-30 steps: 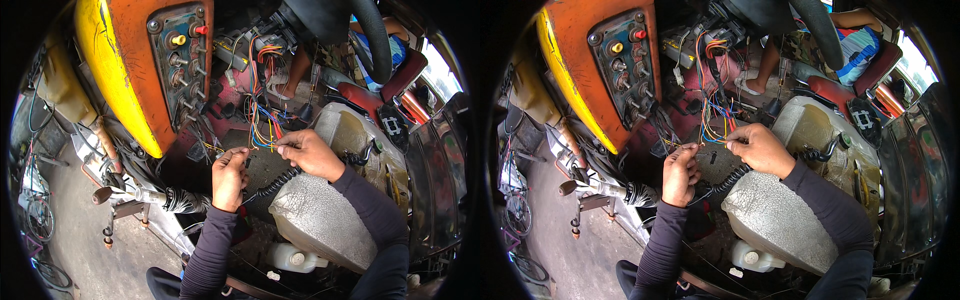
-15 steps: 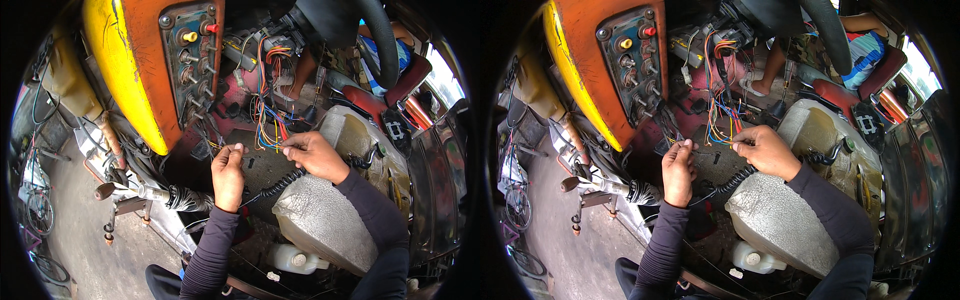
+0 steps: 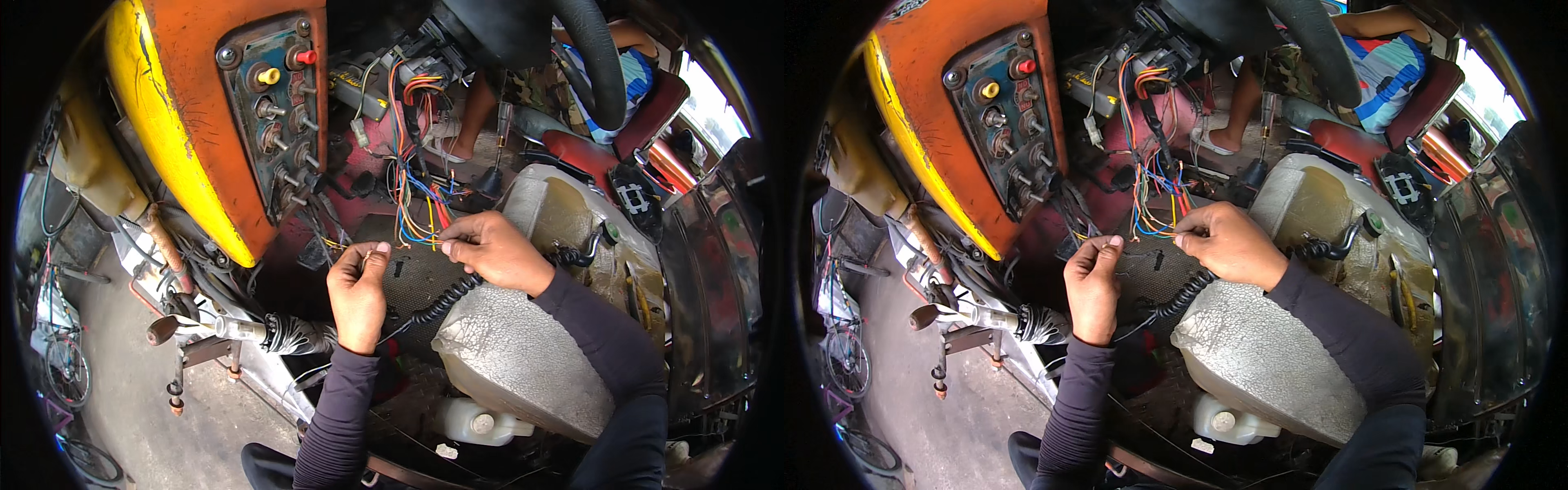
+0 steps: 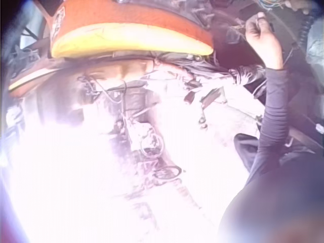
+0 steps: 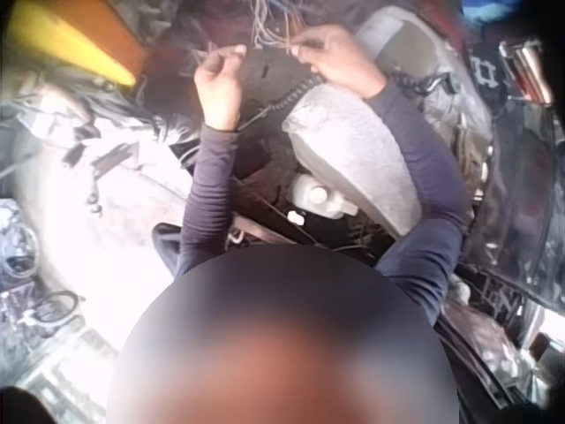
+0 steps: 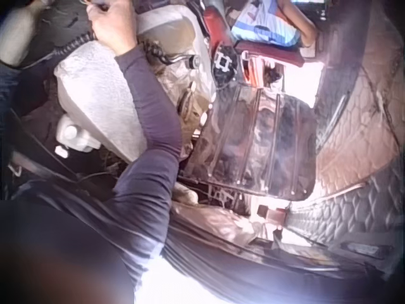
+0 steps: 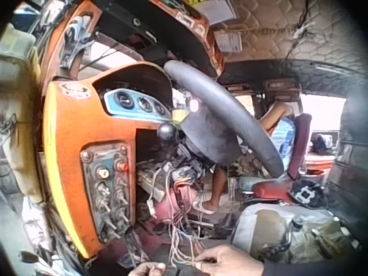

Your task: The person works on a bundle of exposed wires inside the cabin of a vehicle, stripping insulation and twisting wire ends together by hand. The hands repeatedly select individual wires, strip them, and join them to other wires in the harness.

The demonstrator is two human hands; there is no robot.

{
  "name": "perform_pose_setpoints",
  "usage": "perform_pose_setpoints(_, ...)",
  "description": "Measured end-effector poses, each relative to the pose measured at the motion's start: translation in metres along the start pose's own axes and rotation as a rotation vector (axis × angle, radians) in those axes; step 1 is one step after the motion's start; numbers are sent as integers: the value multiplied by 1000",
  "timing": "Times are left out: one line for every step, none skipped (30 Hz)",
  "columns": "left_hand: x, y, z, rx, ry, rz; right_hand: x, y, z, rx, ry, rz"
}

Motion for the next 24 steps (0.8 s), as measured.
perform_pose_setpoints(0,1,0,5,3,-14,0,0,0,-10,2,-5)
perform_pose_setpoints(0,2,0,20,-2,-2,1,-1,0,-19,5,-8)
perform_pose_setpoints(-1,2,1,8,4,0,1,-1,-1,-28,0,-8)
perform_pose_setpoints(-1,3,1,24,3,7,1,-1,-1,-36,-4,-6)
perform_pose_setpoints(-1,3,1,27,7,9,1,-1,-1,-36,0,15)
perform_pose_setpoints(-1,3,1,12,11,5,1,-1,-1,-29,-7,1)
perform_pose_setpoints(-1,4,1,36,13,10,0,-1,-1,-13,-6,4)
perform_pose_setpoints(-1,5,1,42,17,7,0,-1,-1,2,-4,8)
perform_pose_setpoints(-1,5,1,24,25,-6,0,-1,0,4,-5,11)
perform_pose_setpoints(-1,7,2,54,24,6,0,-1,0,5,-4,14)
perform_pose_setpoints(-1,8,2,60,27,8,0,-2,0,7,-3,16)
perform_pose_setpoints(-1,8,3,44,35,2,0,-3,0,-6,-3,18)
perform_pose_setpoints(-1,10,3,74,20,12,0,-3,1,-18,-3,20)
perform_pose_setpoints(-1,11,4,83,11,14,0,-4,1,-31,-2,22)
perform_pose_setpoints(0,12,5,79,1,15,1,-4,1,-26,-5,23)
perform_pose_setpoints(0,15,6,131,-8,-25,1,-4,1,-22,-7,25)
perform_pose_setpoints(1,17,7,171,-18,-65,0,-4,1,-17,-10,26)
perform_pose_setpoints(1,17,8,173,-11,-130,0,-4,1,-14,-14,19)
perform_pose_setpoints(3,20,9,242,-4,-155,0,-3,1,-11,-19,13)
perform_pose_setpoints(6,20,11,271,20,-204,1,-3,1,-7,-24,6)
perform_pose_setpoints(9,22,13,316,45,-258,1,-3,0,5,-30,-7)
perform_pose_setpoints(10,22,12,327,64,-287,1,-2,0,18,-35,-19)
perform_pose_setpoints(11,21,13,320,70,-272,1,-2,0,38,-35,-22)
perform_pose_setpoints(12,20,13,311,76,-270,1,-2,0,31,-40,-24)
Point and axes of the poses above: each hand's wrist, its own z-axis away from the middle knuckle, its own x-axis out of the palm, y = z × x, the point moved 4 cm from there along -z, towards the middle knuckle, and after that the axes turned 15 degrees about -z, right-handed, at the moved point
